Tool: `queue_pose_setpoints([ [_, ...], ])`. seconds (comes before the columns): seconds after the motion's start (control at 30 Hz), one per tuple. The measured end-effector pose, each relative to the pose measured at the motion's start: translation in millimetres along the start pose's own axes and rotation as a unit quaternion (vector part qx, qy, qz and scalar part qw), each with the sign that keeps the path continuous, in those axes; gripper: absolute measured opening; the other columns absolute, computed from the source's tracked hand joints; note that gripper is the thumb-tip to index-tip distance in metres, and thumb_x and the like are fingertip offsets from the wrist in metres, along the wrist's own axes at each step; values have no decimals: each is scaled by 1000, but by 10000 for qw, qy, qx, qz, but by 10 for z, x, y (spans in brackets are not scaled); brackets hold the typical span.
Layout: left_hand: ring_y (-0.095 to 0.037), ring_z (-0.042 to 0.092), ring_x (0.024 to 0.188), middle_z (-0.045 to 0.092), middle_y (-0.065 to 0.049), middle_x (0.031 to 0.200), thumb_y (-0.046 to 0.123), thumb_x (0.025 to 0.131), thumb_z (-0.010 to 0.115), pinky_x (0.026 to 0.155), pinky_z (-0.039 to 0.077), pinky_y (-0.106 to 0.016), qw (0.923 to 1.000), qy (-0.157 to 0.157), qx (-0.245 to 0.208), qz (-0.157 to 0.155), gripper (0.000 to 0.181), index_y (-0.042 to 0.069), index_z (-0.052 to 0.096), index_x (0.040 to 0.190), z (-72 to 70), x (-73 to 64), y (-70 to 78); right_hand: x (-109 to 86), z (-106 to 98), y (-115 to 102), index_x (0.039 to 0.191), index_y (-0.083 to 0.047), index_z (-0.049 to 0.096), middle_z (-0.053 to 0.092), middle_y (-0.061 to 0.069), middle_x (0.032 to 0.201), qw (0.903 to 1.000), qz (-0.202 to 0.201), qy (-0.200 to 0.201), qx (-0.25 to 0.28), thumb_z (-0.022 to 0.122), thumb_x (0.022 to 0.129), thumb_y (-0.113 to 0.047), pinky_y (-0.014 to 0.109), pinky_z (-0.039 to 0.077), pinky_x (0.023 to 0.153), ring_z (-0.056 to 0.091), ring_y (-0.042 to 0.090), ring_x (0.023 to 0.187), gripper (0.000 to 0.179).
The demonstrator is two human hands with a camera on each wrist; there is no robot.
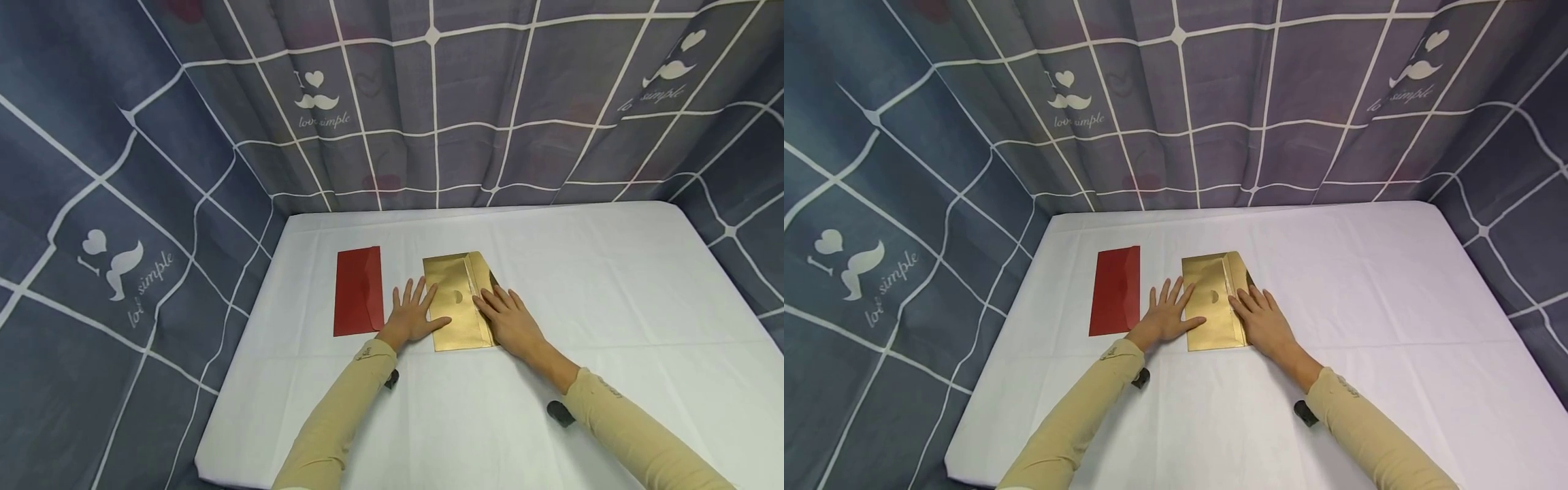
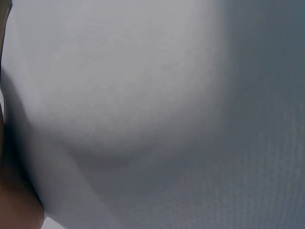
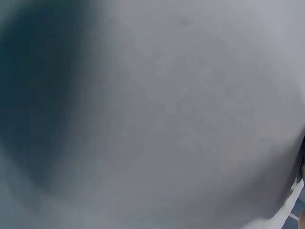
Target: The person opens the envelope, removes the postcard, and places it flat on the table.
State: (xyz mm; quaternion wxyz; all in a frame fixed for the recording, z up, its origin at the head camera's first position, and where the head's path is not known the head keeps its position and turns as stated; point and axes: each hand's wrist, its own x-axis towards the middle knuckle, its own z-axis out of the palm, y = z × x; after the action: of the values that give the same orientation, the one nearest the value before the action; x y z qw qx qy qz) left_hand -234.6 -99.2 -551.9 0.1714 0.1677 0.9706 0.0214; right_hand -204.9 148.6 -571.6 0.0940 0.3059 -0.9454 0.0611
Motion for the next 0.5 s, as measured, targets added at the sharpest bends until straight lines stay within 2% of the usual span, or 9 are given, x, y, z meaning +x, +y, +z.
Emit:
queue_pose_setpoints([
  [0.23,-28,-13,143,-12,-4,159,76,88,26,110,-5,-56,10000,16,-32,-16,87,27,-2,154,10,1,-5,-16,-5,-14,140,-5,48,44,19,141,9997,106,-98,-206,44,97,-7,54,20,108,30,40,134,43],
  [0.5,-28,-14,143,-13,-3,159,76,88,25,109,-6,-56,10000,43,-35,-6,87,28,-3,154,31,28,-8,-32,12,-12,140,-5,48,45,20,140,9994,33,38,-354,45,97,-7,53,20,109,30,41,133,43],
])
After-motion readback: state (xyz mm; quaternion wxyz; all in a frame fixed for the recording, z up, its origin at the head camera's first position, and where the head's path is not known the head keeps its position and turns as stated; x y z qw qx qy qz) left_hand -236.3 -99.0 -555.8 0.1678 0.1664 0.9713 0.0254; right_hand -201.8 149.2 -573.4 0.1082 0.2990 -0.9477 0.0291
